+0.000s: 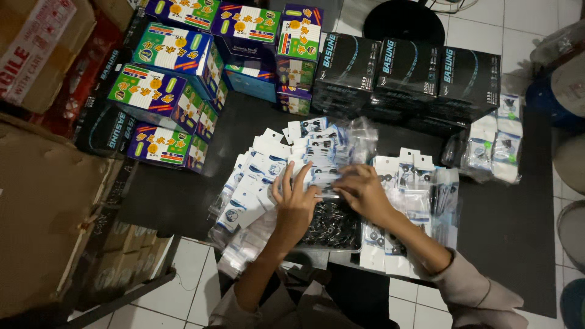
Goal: The person sits on the floor and repeatedly picks small black components from a plastic container, places them into clear plastic sleeves attached to white cardboard backings, and sets the completed packages aside on the table.
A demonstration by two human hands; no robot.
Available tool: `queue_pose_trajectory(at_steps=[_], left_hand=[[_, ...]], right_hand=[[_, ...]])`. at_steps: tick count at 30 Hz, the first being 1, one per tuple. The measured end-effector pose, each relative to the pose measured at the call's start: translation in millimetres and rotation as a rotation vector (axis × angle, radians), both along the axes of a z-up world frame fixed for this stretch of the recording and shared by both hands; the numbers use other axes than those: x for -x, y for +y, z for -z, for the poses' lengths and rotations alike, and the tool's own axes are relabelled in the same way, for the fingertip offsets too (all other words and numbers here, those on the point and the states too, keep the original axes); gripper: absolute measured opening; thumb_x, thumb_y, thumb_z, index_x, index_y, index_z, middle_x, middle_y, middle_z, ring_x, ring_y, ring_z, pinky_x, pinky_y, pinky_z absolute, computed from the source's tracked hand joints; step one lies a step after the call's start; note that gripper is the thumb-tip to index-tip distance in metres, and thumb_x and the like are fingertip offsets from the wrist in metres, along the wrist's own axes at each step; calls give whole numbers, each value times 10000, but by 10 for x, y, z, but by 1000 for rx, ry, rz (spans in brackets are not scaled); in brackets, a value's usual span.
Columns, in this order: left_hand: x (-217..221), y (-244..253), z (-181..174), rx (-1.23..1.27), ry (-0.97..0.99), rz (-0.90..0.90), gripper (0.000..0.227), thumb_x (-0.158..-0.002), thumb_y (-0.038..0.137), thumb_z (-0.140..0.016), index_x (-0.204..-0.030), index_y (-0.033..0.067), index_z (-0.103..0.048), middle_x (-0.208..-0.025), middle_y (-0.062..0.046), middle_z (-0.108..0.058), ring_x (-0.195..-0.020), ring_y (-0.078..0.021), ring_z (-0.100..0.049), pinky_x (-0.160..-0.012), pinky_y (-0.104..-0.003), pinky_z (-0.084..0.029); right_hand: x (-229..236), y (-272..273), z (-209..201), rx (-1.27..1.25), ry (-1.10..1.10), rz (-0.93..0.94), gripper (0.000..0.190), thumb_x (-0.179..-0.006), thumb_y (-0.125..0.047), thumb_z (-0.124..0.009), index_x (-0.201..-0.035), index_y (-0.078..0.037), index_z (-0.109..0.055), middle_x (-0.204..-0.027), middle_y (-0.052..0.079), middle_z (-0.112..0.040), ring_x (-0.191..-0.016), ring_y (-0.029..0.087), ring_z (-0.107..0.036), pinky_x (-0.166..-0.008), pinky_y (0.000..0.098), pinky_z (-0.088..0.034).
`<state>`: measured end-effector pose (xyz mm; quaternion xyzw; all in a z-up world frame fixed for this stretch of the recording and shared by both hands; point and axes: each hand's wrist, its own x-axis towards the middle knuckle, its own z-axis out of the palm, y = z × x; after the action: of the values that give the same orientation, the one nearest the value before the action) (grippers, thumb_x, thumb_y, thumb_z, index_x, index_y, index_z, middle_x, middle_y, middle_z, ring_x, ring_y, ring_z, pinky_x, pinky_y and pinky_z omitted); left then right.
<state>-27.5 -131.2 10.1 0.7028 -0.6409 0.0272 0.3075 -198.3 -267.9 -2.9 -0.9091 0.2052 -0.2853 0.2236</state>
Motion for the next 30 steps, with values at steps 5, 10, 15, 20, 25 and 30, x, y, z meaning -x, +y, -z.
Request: queue_pose_trajectory(at_steps=[5,10,15,20,25,30], left_hand=[[-44,-7,215,-32,3,19,111,-865,231,-764,-921,163,-697,-1256,-50,-606,-1411,-367,-405,-1084,-665,-207],[-52,-6,210,-92,53,59,88,-928,278,-714,-960,196,-706,-1042,-7,-693,-1373,-290,-491,-1126,-624,-219],[-96,133,247,-224,55,43,296,-966,372,-671,-1201,197,-625,-1242,-15,-666,-1408,-263,-445,-1161,-572,-220],[-446,727,-2,-54,101,-118,270,-933,328,-699,-1165,194,-669,-1214,-31,-680,-1266,-289,-562,-1033,-534,-378],[-1006,1145,43,6,75,-290,298,-970,213,-646,-1231,71,-670,-1237,-104,-684,-1205,-296,-598,-991,-448,-476],[-1354,1050,544,-391,298,-319,659,-874,317,-758,-1462,168,-501,-1419,-95,-570,-1184,-389,-533,-943,-547,-428]], right_hand=[[-16,140,-234,350,214,-24,210,-784,-145,-723,-979,-221,-737,-1034,20,-712,-1190,307,-586,-1062,539,-385],[33,283,-156,639,283,32,167,-888,-226,-679,-1047,-225,-726,-1149,61,-653,-1239,341,-564,-1079,578,-410],[137,537,-634,400,409,161,420,-779,-50,-694,-1181,-169,-715,-1356,95,-614,-1394,415,-463,-1139,624,-355],[529,804,-482,286,337,235,478,-646,-81,-774,-1112,-133,-681,-1332,100,-612,-1349,388,-505,-1129,572,-385],[557,1332,-476,-23,112,250,341,-914,-31,-633,-1246,-104,-661,-1306,100,-617,-1184,319,-575,-1015,460,-421],[412,1736,-516,-257,-41,395,218,-982,-101,-609,-1162,-61,-724,-1201,105,-706,-1166,253,-644,-1044,361,-480]])
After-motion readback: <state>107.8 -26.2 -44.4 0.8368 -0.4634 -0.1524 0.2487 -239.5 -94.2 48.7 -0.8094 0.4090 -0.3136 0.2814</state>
